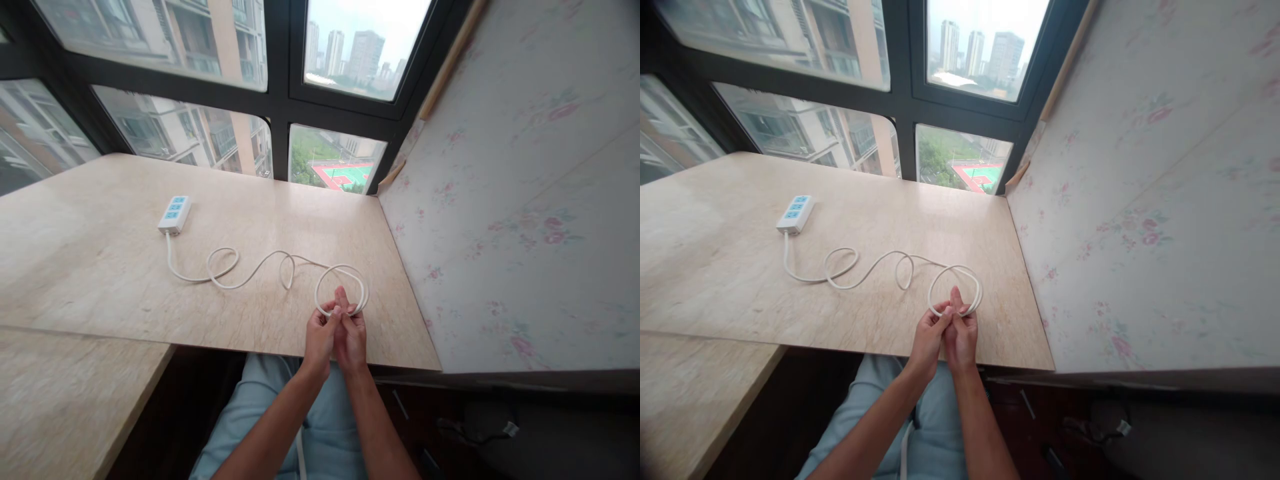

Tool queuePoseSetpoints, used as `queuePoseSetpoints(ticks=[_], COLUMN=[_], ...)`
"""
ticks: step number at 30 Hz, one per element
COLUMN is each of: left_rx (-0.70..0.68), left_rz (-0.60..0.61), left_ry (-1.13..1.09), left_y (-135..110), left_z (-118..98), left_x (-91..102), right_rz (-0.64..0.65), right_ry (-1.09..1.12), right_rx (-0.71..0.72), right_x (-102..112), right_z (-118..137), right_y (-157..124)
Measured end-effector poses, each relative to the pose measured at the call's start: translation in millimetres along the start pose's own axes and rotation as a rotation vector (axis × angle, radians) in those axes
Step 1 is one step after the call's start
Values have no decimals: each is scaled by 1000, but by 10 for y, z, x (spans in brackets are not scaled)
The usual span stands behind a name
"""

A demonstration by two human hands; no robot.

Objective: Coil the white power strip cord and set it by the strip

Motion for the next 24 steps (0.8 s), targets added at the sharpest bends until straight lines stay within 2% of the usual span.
queuePoseSetpoints(ticks=[6, 10, 14, 17, 21, 24], left_rx=[-10, -58, -159, -179, -204, -248], left_rz=[-15, -76, -72, 48, 194, 298], left_ry=[-172, -122, 158, 419, 769, 1072], left_y=[-55, -56, -5, 77, 168, 169], left_z=[115, 85, -129, -324, -593, -795], left_x=[14, 75, 161, 184, 198, 141], right_rz=[80, 106, 53, 82, 183, 267], right_ry=[-37, -40, -70, -135, -226, -280], right_rx=[-34, -53, -84, -200, -353, -442], right_x=[31, 72, 183, 228, 245, 229], right_z=[87, 164, 274, 325, 364, 343], right_y=[-61, -74, 43, 184, 372, 472])
Point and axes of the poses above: each hand's wrist, its own y-axis towards the middle knuckle, its own x-axis out of the back of the hand, z = x × y, the point moved 7 cm from there along y, towards the middle knuckle, and after that the axes turned 9 degrees about x, right-handed, at the moved point
